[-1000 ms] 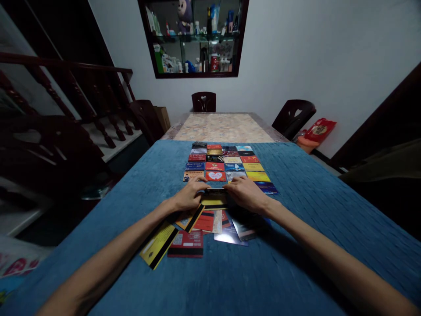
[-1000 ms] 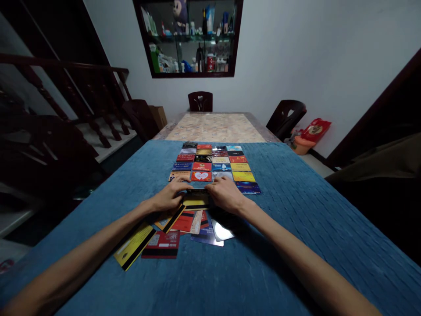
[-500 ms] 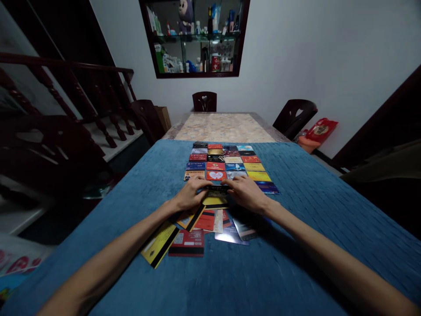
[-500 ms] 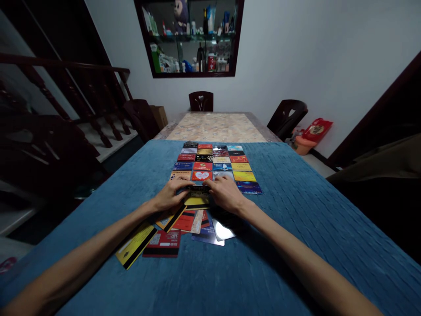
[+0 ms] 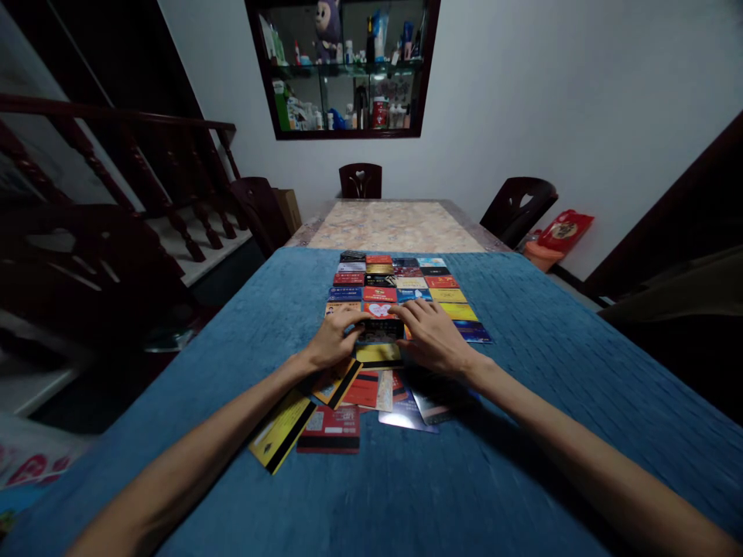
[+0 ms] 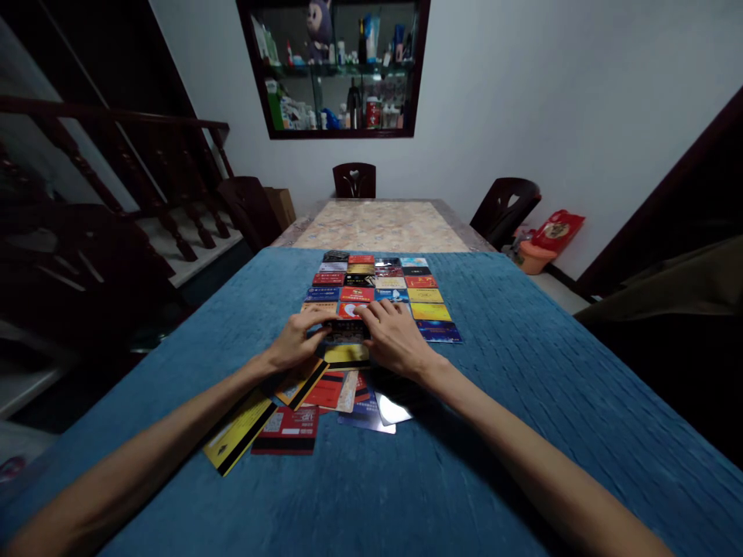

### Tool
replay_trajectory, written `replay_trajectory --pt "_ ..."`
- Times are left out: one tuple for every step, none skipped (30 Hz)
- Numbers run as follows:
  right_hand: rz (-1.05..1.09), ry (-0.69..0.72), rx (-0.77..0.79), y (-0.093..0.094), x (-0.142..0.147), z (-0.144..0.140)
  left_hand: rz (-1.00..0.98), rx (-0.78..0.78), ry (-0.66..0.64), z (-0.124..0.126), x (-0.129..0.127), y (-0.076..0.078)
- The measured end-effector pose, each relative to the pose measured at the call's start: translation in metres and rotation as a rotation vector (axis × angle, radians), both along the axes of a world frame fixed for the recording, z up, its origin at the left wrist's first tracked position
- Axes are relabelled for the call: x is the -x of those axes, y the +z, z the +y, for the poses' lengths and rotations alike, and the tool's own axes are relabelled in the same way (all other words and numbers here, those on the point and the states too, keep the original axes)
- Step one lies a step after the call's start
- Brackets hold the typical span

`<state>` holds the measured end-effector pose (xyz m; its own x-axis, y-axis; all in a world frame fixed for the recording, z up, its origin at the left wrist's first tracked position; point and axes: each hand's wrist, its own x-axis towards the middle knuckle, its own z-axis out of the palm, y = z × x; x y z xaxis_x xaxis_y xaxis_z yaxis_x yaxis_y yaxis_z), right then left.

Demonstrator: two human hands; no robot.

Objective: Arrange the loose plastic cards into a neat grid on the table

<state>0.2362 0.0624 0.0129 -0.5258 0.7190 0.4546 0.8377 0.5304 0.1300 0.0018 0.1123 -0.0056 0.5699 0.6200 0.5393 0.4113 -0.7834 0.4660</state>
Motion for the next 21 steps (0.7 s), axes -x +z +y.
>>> replay_trajectory --pt "-0.005 0.006 -0.026 0.002 0.000 -0.001 -0.026 -0.008 0.001 0.000 0.000 0.002" --pt "-0.005 0.014 -0.048 0.003 0.000 -0.001 -0.050 -0.016 0.000 0.000 0.000 0.005" --pt "-0.002 0.024 -0.066 0.004 -0.001 -0.001 -0.071 -0.024 -0.002 -0.001 -0.001 0.008" --pt "0.005 0.036 -0.081 0.004 -0.001 -0.001 -0.088 -0.031 -0.005 -0.002 -0.001 0.011" --pt "0.014 0.047 -0.097 0.004 -0.002 0.000 -0.101 -0.035 -0.006 -0.004 -0.002 0.013" --pt "0.027 0.058 -0.113 0.004 -0.003 0.000 -0.110 -0.038 -0.005 -0.005 -0.003 0.016" --pt "0.043 0.070 -0.130 0.003 -0.003 0.000 -0.111 -0.038 -0.003 -0.007 -0.003 0.018" --pt "0.061 0.082 -0.146 0.003 -0.004 0.000 -0.112 -0.034 -0.001 -0.008 -0.004 0.019" --pt "0.081 0.094 -0.162 0.003 -0.005 0.001 -0.115 -0.029 0.003 -0.010 -0.005 0.020" --pt "0.099 0.106 -0.175 0.003 -0.006 0.001 -0.119 -0.023 0.012 -0.010 -0.005 0.021" --pt "0.116 0.117 -0.187 0.003 -0.007 0.001 -0.125 -0.021 0.024 -0.011 -0.005 0.021" --pt "0.131 0.124 -0.200 0.004 -0.008 0.001 -0.132 -0.023 0.037 -0.011 -0.005 0.022" --pt "0.144 0.126 -0.212 0.004 -0.010 0.001 -0.135 -0.029 0.048 -0.011 -0.005 0.021" --pt "0.155 0.123 -0.219 0.005 -0.011 0.001 -0.131 -0.040 0.057 -0.011 -0.005 0.021" --pt "0.164 0.116 -0.223 0.005 -0.012 0.002 -0.117 -0.058 0.060 -0.010 -0.005 0.021" --pt "0.171 0.108 -0.222 0.006 -0.012 0.002 -0.097 -0.086 0.059 -0.010 -0.004 0.021" --pt "0.176 0.103 -0.219 0.006 -0.013 0.002 -0.069 -0.121 0.057 -0.010 -0.004 0.020" --pt "0.179 0.104 -0.219 0.005 -0.013 0.003 -0.037 -0.160 0.058 -0.010 -0.004 0.020" --pt "0.179 0.111 -0.223 0.004 -0.013 0.004 -0.003 -0.197 0.059 -0.011 -0.004 0.019" --pt "0.177 0.121 -0.233 0.003 -0.012 0.004 0.030 -0.231 0.061 -0.011 -0.003 0.019" --pt "0.172 0.130 -0.244 0.002 -0.011 0.005 0.059 -0.256 0.064 -0.012 -0.003 0.018"
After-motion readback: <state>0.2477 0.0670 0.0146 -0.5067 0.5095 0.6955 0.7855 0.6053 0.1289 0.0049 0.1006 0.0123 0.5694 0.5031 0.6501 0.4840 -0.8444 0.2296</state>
